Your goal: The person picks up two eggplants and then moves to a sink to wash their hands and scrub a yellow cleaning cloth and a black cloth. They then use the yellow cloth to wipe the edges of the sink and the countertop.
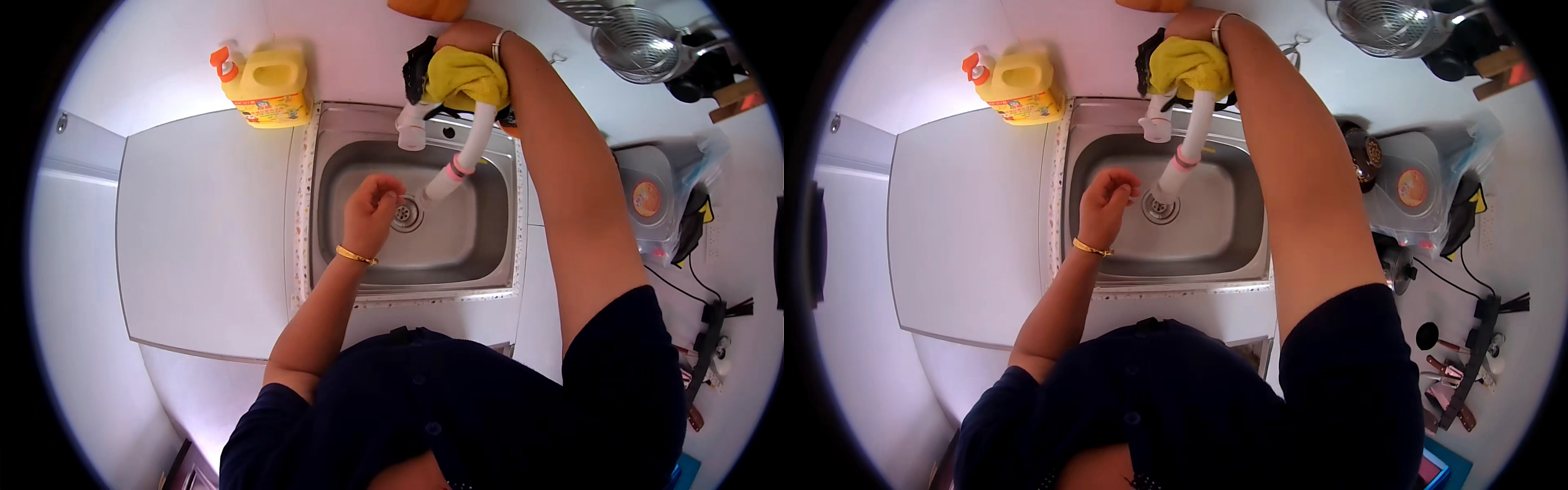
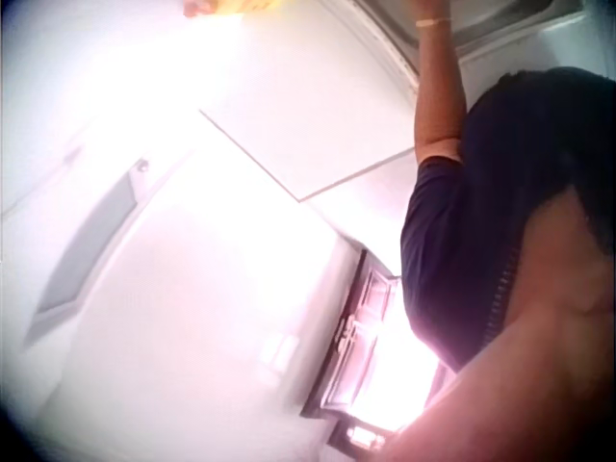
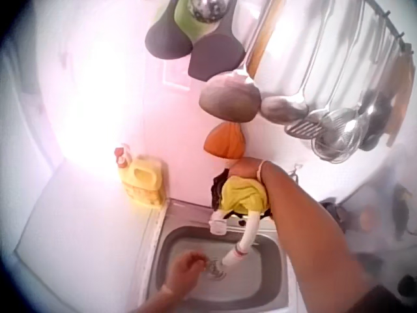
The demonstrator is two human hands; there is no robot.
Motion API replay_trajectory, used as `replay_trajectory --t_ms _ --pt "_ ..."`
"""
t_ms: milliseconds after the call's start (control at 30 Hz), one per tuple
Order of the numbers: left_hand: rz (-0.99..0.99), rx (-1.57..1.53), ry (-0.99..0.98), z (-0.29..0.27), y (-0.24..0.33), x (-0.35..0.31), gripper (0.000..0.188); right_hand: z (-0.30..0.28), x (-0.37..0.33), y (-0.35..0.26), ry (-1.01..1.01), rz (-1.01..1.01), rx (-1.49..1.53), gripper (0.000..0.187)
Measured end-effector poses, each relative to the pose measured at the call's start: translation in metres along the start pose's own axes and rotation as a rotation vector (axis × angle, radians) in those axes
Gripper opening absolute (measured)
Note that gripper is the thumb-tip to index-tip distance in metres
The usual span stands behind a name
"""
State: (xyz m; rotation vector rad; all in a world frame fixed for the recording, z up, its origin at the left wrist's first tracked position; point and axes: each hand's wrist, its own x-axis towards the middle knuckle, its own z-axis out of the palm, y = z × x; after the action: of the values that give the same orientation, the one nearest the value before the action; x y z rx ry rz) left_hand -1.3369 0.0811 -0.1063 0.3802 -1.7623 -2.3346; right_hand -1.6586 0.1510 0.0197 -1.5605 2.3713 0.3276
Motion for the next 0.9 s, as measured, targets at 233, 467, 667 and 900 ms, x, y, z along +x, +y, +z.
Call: replay_trajectory --t_ms 233,467,667,900 --pt "-0.07 0.07 0.108 -0.034 -0.004 -0.012 0.012 0.026 -0.012 -0.019 0.064 0.12 0.863 0.026" --pt "-0.008 0.022 0.089 -0.04 0.004 -0.027 0.012 -0.001 -0.076 -0.082 0.565 0.449 0.954 0.031" --pt "0.029 0.022 0.05 -0.047 0.0 -0.038 0.012 0.012 -0.121 -0.164 0.866 0.326 0.225 0.037" --pt "-0.074 -0.033 0.119 -0.055 -0.015 -0.036 0.013 -0.021 -0.058 -0.056 0.325 0.462 0.765 0.037"
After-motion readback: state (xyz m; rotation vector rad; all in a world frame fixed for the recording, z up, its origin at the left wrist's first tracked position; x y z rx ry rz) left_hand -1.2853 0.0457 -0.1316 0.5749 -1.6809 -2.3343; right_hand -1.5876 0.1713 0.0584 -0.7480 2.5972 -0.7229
